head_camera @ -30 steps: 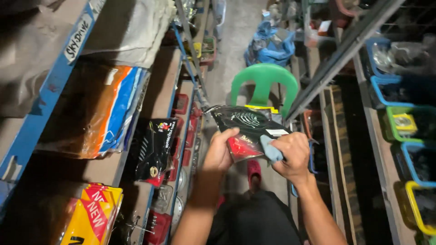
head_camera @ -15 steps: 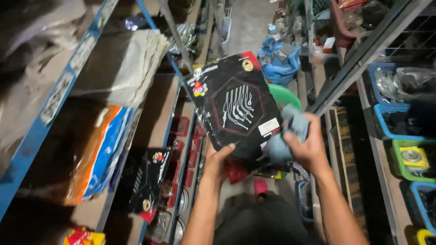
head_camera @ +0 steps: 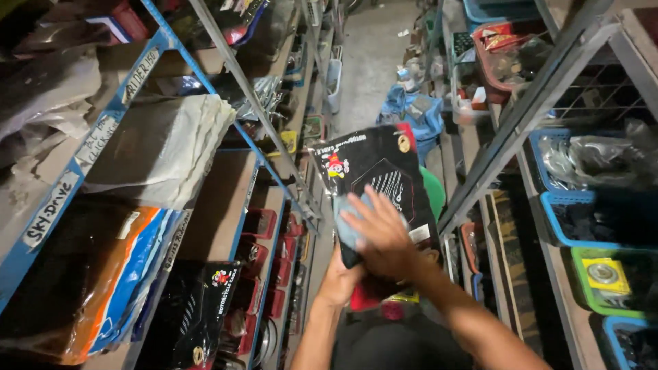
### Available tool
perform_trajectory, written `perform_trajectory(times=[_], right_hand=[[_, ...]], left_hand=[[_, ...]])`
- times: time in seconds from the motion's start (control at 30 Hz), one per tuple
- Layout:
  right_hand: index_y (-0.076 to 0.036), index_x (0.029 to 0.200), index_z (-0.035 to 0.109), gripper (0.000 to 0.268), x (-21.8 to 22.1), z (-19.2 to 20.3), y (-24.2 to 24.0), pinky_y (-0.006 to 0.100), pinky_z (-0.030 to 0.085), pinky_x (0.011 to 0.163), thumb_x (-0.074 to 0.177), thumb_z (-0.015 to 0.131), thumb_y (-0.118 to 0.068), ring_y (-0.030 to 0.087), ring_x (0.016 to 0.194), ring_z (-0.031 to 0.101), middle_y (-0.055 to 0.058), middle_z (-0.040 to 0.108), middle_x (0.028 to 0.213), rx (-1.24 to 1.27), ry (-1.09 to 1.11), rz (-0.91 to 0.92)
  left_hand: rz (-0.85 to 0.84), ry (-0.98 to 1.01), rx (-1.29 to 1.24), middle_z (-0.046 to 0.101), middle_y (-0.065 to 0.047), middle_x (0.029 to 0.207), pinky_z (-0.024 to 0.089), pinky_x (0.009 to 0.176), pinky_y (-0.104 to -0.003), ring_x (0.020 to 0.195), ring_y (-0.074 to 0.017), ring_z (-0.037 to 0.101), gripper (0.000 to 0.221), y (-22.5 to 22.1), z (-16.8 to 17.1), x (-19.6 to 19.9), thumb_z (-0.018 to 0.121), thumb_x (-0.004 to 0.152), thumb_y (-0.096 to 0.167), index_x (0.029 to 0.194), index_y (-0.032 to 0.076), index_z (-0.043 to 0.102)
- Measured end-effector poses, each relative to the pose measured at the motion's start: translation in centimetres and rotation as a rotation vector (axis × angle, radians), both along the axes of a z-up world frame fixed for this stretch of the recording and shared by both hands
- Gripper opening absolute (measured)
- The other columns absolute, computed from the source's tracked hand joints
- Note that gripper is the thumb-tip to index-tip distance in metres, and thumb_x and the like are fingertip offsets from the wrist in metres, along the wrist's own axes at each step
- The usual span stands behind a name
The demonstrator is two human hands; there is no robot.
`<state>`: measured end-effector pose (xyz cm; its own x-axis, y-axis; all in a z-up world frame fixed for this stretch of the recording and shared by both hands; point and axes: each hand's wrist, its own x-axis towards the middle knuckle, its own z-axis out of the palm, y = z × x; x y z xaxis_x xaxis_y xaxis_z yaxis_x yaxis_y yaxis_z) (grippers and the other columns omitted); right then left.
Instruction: Wiping dust off packaged motorcycle parts on storage shelves using a cloth.
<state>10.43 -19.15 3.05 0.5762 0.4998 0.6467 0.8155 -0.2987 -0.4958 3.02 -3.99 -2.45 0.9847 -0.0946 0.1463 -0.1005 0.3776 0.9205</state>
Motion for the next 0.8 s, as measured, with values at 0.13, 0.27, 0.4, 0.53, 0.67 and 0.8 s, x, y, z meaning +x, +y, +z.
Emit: perform_trajectory(times=[0.13,0.27,0.4,0.53,0.67,0.8], right_hand=[[-0.003,0.147,0.052,0.051,4.7,1.5,-0.8,0.058,0.020,0.126,0.102,0.048,-0.026,0.044,0.154,0.032,0.018,0.043,0.161,0.028,-0.243,-0.137],[0.001,0.139,0.059,0.043,5.3,4.9,-0.3,0.057,0.027,0.118,0.101,0.048,-0.016,0.050,0.146,0.038,0.022,0.053,0.151,0.043,-0.121,-0.354],[-0.002,0.122,0.059,0.038,0.3,9.7,3.2,0.050,0.036,0.088,0.091,0.048,-0.021,0.038,0.099,0.049,0.018,0.062,0.120,0.148,-0.190,-0.149],[-0.009,0.140,0.059,0.049,-1.0,5.7,5.1,0.054,0.025,0.123,0.094,0.054,-0.023,0.035,0.150,0.039,0.010,0.055,0.152,-0.062,-0.176,-0.073],[-0.010,0.148,0.055,0.050,1.3,3.0,4.7,0.056,0.026,0.116,0.106,0.039,-0.031,0.045,0.152,0.029,0.015,0.048,0.156,-0.088,-0.310,-0.302],[-0.002,0.149,0.051,0.051,-4.4,2.4,8.1,0.060,0.025,0.115,0.106,0.038,-0.026,0.056,0.148,0.024,0.023,0.040,0.161,0.012,-0.150,-0.351]], left_hand=[[-0.037,0.025,-0.010,0.055,-0.012,0.148,0.035,0.115,-0.034,0.132,-0.0250,0.050,0.086,-0.3,2.5,-0.4,0.057,0.073,-0.013,0.156,0.003,0.038],[-0.083,0.094,-0.093,0.062,-0.011,0.138,0.041,0.107,-0.032,0.120,-0.0235,0.056,0.081,0.9,2.7,-1.6,0.056,0.074,-0.016,0.152,0.001,0.044],[-0.131,0.080,-0.119,0.067,-0.010,0.125,0.045,0.099,-0.030,0.108,-0.0208,0.061,0.067,2.7,0.5,-2.0,0.057,0.077,-0.016,0.142,0.000,0.052],[-0.081,0.152,-0.092,0.066,-0.011,0.129,0.047,0.099,-0.029,0.110,-0.0209,0.061,0.073,4.2,0.8,-3.5,0.059,0.073,-0.012,0.145,0.000,0.050],[0.023,0.085,-0.023,0.066,-0.016,0.137,0.047,0.108,-0.046,0.126,-0.0256,0.059,0.084,5.5,1.1,-5.7,0.080,0.070,-0.007,0.147,0.005,0.052],[0.003,0.137,-0.075,0.060,-0.018,0.145,0.044,0.109,-0.048,0.130,-0.0252,0.055,0.065,6.5,1.4,-8.7,0.069,0.090,0.008,0.151,0.006,0.050]])
